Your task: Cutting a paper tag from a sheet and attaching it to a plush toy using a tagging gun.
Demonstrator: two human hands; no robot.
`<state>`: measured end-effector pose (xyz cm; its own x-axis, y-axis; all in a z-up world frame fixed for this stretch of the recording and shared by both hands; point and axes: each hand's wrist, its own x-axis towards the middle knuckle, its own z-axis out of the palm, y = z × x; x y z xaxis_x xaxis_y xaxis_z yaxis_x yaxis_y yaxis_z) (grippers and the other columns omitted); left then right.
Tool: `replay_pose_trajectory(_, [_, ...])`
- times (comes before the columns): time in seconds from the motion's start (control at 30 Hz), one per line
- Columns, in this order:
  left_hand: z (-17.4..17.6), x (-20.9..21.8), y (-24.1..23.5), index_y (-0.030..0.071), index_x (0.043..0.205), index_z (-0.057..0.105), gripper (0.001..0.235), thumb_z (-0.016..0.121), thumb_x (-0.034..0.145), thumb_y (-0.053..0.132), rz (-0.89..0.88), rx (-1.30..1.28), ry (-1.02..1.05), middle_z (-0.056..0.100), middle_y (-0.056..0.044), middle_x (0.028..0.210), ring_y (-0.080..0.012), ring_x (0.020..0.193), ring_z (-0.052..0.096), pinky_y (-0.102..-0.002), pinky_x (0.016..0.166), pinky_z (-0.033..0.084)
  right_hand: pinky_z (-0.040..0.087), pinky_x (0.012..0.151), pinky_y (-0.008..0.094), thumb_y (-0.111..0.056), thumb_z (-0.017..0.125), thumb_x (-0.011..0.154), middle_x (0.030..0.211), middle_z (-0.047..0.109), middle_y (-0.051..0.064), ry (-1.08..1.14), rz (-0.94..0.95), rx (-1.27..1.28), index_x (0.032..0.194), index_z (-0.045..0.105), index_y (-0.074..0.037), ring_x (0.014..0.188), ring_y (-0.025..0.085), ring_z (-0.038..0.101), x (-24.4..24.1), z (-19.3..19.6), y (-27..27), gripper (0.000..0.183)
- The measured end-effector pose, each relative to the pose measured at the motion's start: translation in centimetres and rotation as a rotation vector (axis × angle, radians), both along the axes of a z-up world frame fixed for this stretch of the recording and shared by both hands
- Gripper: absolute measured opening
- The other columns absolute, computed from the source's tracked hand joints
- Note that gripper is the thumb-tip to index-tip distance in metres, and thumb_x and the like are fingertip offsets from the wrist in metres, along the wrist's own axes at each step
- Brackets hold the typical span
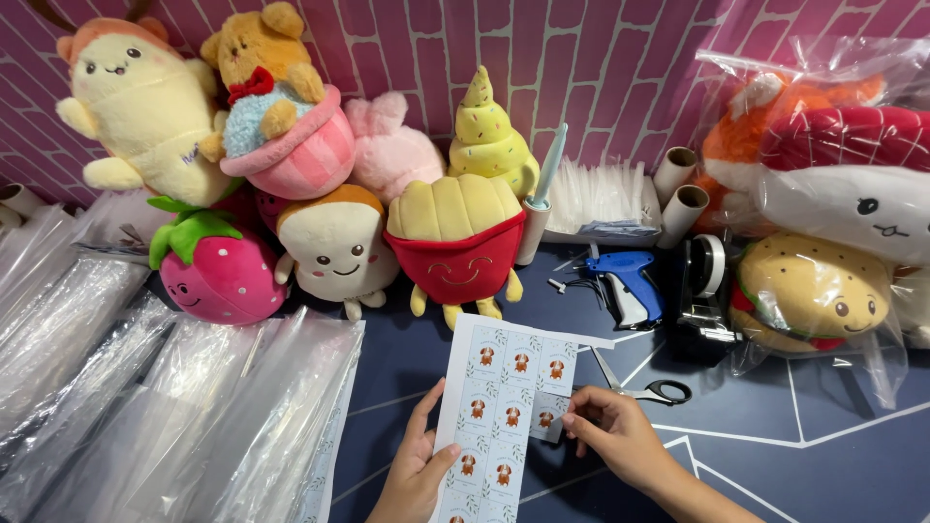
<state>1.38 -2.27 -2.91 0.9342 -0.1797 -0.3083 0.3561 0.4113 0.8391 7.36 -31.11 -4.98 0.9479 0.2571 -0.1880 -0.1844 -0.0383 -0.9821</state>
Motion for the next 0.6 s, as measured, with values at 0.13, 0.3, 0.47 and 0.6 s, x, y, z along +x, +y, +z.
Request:
replay_pose_trajectory(0.13, [0.0, 0.0, 0.0, 0.029, 0.161, 0.024, 0.079, 0.057, 0.094, 0.004, 0.025, -0.034, 0.008, 0.073, -0.023, 0.135, -0.0312, 0.119, 0.073, -0.048, 0.102, 0.058, 0.058, 0.048, 0.032, -0.006, 0.076, 0.088, 0.069, 0.067, 0.015, 0.010, 0.002, 0.002, 0.083, 0.072, 0.004, 0.056, 0.020, 0.062, -0.3, -0.9, 0.2, 0.012])
replay_pose_trajectory(0.3, [1.0, -0.4, 0.2, 0.031, 0.162, 0.023, 0.076, 0.055, 0.096, 0.009, 0.009, 0.132, -0.014, 0.073, -0.020, 0.137, -0.0277, 0.122, 0.073, -0.045, 0.105, 0.059, 0.056, 0.050, 0.031, -0.007, 0.076, 0.090, 0.067, 0.069, 0.013, 0.051, -0.032, -0.034, 0.081, 0.072, 0.002, 0.059, 0.018, 0.064, -1.1, -1.9, 0.7, 0.013])
replay_pose_trajectory(0.47, [3.2, -0.7, 0.0, 0.037, 0.163, 0.013, 0.082, 0.054, 0.096, 0.014, -0.014, 0.193, 0.054, 0.076, -0.021, 0.130, -0.0294, 0.112, 0.077, -0.045, 0.098, 0.062, 0.054, 0.055, 0.028, -0.010, 0.075, 0.091, 0.067, 0.071, 0.010, 0.057, -0.010, -0.120, 0.080, 0.073, -0.001, 0.059, 0.016, 0.064, -1.7, -0.9, 1.0, 0.014])
replay_pose_trajectory(0.6, [2.6, -0.2, 0.1, 0.011, 0.147, 0.056, 0.056, 0.061, 0.093, 0.026, -0.030, 0.213, 0.124, 0.082, -0.019, 0.120, -0.0294, 0.101, 0.081, -0.042, 0.088, 0.065, 0.053, 0.056, 0.027, -0.010, 0.074, 0.092, 0.068, 0.072, 0.009, 0.041, 0.032, -0.133, 0.082, 0.074, -0.001, 0.060, 0.016, 0.065, -1.8, -0.4, 1.0, 0.014])
